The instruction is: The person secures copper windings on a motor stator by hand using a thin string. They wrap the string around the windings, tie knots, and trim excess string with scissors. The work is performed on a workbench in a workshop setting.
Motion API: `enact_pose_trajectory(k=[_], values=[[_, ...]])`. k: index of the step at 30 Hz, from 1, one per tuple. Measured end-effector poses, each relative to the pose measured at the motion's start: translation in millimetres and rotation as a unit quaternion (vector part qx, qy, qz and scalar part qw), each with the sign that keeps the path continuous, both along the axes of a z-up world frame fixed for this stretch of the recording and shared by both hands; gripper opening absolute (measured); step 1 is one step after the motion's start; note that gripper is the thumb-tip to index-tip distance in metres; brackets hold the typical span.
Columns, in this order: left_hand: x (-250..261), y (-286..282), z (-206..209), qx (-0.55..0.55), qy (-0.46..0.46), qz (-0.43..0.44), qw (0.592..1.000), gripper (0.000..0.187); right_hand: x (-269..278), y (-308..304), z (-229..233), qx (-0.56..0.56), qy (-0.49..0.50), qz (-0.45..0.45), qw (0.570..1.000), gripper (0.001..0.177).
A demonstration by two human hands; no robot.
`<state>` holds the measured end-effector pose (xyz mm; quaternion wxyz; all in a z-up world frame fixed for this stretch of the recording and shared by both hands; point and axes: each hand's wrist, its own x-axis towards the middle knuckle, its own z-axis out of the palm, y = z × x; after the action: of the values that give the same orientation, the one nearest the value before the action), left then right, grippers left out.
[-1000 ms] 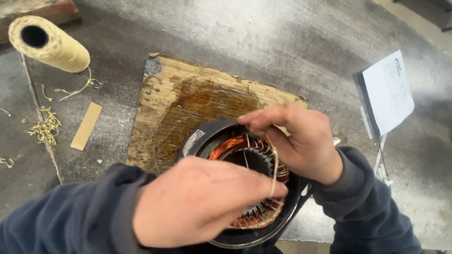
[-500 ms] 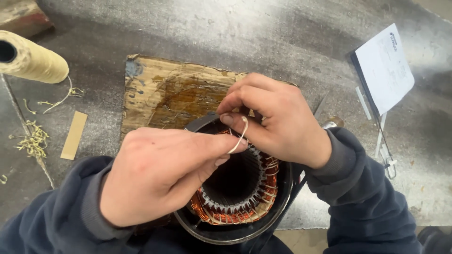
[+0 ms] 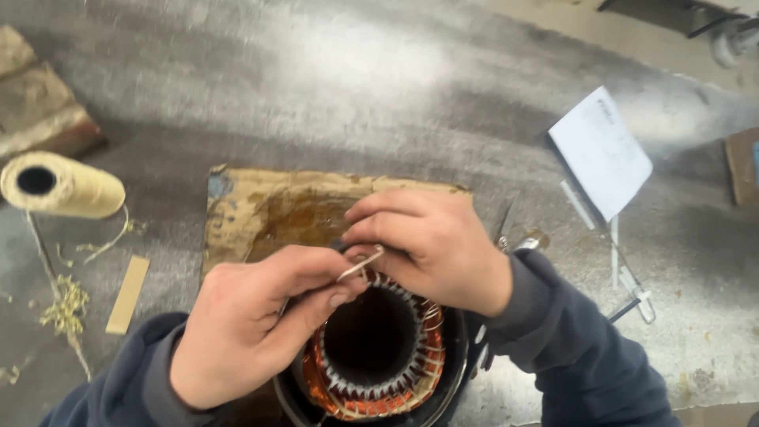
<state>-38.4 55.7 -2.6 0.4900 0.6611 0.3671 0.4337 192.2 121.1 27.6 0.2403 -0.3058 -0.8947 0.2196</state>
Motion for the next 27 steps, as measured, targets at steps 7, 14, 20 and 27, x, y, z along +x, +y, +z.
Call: enact_pose_trajectory(k=[7, 14, 20, 27], values=[[3.8, -7.0, -15.8, -0.09, -0.098, -0.001, 0.991, 0.055, -1.6, -5.3, -8.2, -0.013, -0.004, 0.018, 1.0, 0.015], [4.9, -5.9, -14.4, -0.115, -0.089, 0.011, 0.989, 0.061, 0.9, -7.0, -13.2, 0.021, 0.019, 0.017, 0.999, 0.016], [4.0, -7.9, -17.9, -0.105, -0.082, 0.014, 0.991, 0.058, -1.0, -8.0, -8.4, 0.043, 0.013, 0.028, 0.999, 0.021], [3.1, -5.5, -16.8, -0.1, -0.05, 0.016, 0.994, 0.049, 0.4, -7.7, -22.8, 0.089, 0.005, 0.052, 0.995, 0.022]])
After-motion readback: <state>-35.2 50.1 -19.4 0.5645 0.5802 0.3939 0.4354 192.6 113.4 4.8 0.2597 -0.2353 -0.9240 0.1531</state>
